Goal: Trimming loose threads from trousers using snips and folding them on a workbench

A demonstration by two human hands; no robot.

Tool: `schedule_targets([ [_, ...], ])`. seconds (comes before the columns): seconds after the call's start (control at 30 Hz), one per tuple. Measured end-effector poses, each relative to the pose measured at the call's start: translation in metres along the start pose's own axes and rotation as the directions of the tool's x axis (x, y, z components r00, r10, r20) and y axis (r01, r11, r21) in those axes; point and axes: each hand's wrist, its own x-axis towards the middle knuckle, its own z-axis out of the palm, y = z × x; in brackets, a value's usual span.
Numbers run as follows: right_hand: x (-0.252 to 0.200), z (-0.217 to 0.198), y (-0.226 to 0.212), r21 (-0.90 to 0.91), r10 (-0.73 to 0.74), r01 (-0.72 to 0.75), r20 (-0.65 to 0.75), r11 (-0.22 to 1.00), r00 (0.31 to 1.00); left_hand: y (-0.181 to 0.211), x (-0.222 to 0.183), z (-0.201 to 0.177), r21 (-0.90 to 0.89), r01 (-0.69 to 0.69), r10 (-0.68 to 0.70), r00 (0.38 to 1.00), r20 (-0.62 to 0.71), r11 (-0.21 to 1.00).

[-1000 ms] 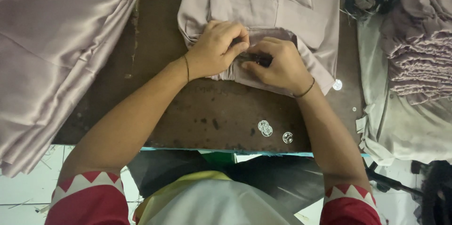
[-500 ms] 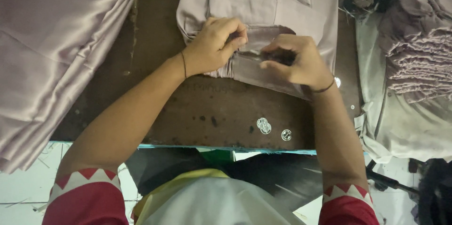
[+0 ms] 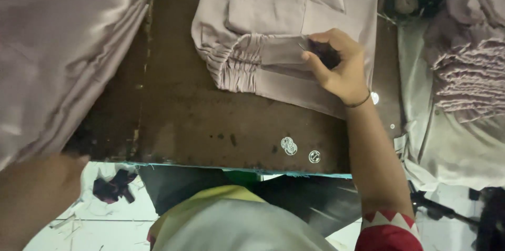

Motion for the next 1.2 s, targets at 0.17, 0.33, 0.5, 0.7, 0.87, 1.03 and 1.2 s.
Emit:
schedule_targets([
  [0.17, 0.004, 0.012, -0.017, 0.005, 0.001, -0.001, -0.002, 1.0, 1.0, 0.036, -0.034, -0.023, 0.009, -0.219, 0.214, 0.942, -0.26, 0.976],
  [0.33, 0.002, 0.017, -0.026, 0.105, 0.139, -0.137, -0.005, 0.985, 0.99, 0.165, 0.01, -0.157, -0.18, -0.912, 0.409, 0.333, -0.85, 0.369],
  [0.5, 0.003, 0.021, -0.014, 0.087, 0.24, -0.237, -0.03, 0.968, 0.97, 0.246, 0.132, -0.186, -0.074, -0.864, 0.43, 0.321, -0.844, 0.499],
  [0.7, 0.005, 0.02, 0.008, 0.172, 0.312, -0.305, -0.014, 0.937, 0.95, 0.255, 0.151, -0.174, -0.041, -0.905, 0.338, 0.2, -0.92, 0.424],
  [0.87, 0.005, 0.018, 0.013, 0.432, 0.383, -0.379, 0.082, 0.818, 0.92, 0.245, 0.157, -0.175, -0.078, -0.937, 0.351, 0.204, -0.914, 0.342],
  [1.03, 0.007, 0.016, 0.014, 0.487, 0.357, -0.357, 0.097, 0.797, 0.929, 0.235, 0.15, -0.178, -0.086, -0.969, 0.348, 0.166, -0.923, 0.232],
  [1.2, 0.006, 0.007, 0.013, 0.51, 0.275, -0.295, 0.117, 0.808, 0.954, 0.232, 0.131, -0.18, 0.087, -0.959, 0.344, 0.011, -0.939, 0.268],
])
